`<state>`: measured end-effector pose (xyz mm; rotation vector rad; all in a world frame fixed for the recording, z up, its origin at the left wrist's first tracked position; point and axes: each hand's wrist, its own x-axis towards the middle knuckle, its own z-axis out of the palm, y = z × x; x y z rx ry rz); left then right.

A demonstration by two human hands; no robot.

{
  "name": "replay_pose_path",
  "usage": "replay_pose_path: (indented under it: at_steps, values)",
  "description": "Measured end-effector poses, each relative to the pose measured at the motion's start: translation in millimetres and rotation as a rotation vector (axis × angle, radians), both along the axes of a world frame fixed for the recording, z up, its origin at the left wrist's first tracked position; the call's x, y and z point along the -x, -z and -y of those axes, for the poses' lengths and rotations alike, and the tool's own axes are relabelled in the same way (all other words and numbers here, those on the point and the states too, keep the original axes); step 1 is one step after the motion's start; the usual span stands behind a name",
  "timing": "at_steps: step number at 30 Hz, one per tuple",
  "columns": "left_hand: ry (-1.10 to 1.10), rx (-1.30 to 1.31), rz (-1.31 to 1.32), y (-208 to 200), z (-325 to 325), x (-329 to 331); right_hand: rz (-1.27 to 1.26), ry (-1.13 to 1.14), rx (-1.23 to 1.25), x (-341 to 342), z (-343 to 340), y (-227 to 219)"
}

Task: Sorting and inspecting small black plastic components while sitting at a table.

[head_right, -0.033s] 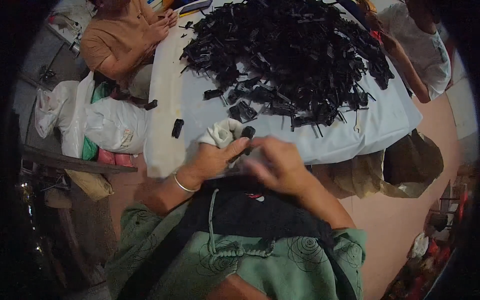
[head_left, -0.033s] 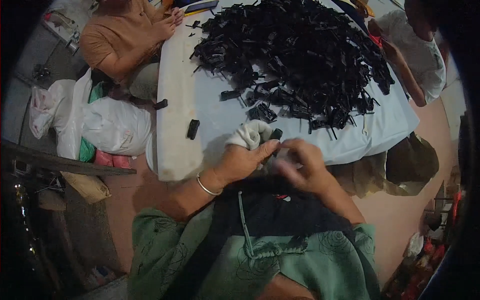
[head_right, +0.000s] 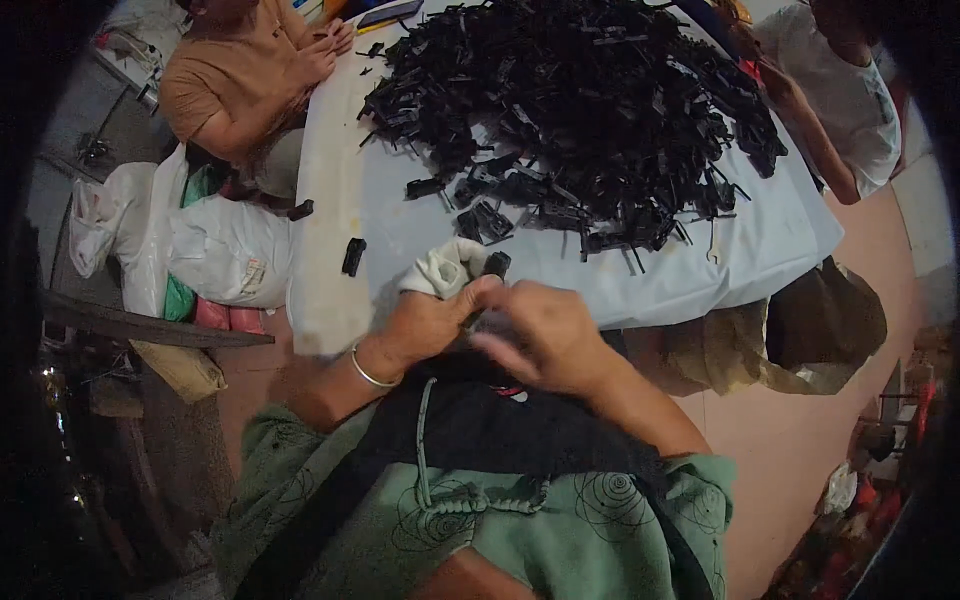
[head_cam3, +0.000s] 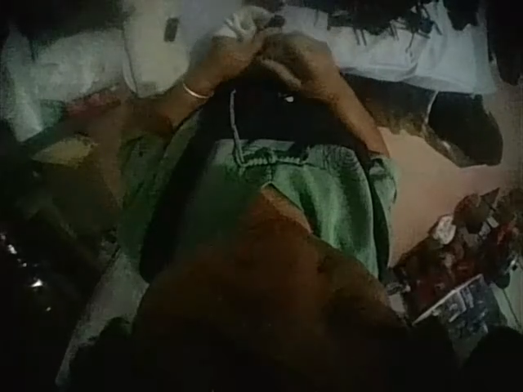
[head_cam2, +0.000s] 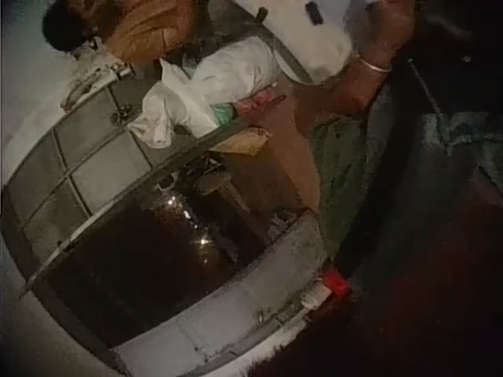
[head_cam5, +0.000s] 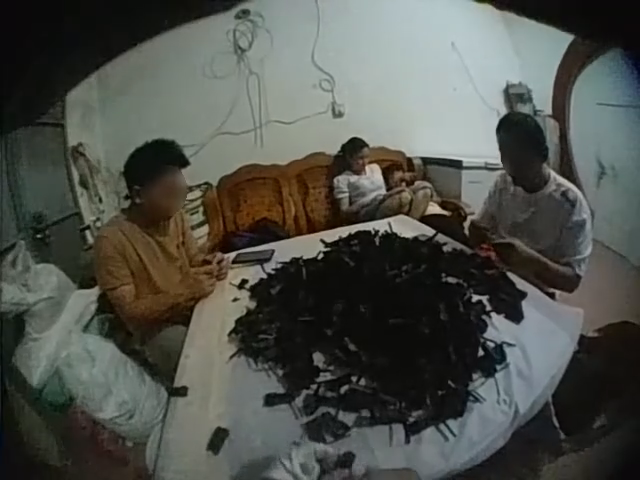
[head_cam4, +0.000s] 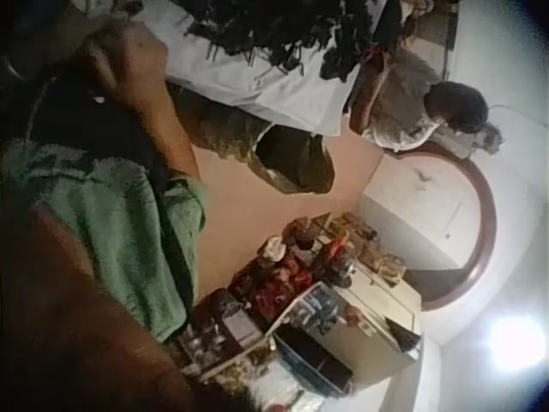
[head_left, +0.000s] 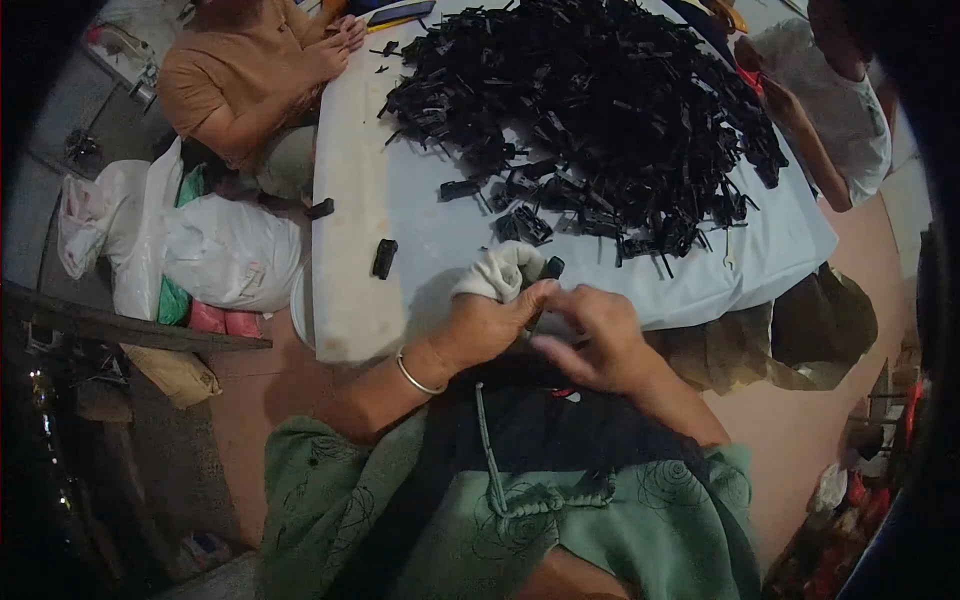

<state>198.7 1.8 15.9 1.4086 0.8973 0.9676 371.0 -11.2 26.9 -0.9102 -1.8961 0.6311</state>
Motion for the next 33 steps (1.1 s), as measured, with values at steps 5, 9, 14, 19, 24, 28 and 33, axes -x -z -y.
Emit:
replay_pose_path:
  at_steps: [5, 9, 14, 19, 24, 28, 33]
  values:
    - [-0.156, -0.229, 0.027, -6.2, 6.6, -13.2, 0.072, 0.149, -0.26, 15.1, -0.9, 6.6]
    - [0.004, 0.157, 0.158, -7.2, 7.6, -2.4, -0.238, 0.232, 0.336, 11.5, -4.7, 11.3]
    - [0.04, 0.094, -0.018, -8.1, 7.1, 2.4, -0.163, -0.022, 0.472, 2.2, -7.7, 4.2]
    - [-0.116, -0.556, -0.463, -12.3, 7.5, -5.0, -0.124, -0.03, 0.394, 7.9, -1.7, 16.7]
    - [-0.15, -0.542, -0.544, -8.1, 16.4, -9.7, -0.249, 0.017, 0.619, 17.2, 3.1, 26.0]
    - [-0.173, -0.555, -0.54, -14.2, 17.7, -11.2, -0.261, 0.013, 0.523, 17.0, 1.9, 29.9]
    - [-0.172, -0.266, -0.179, -13.3, 8.6, -3.7, -0.197, -0.023, 0.469, -1.0, -5.6, 8.4]
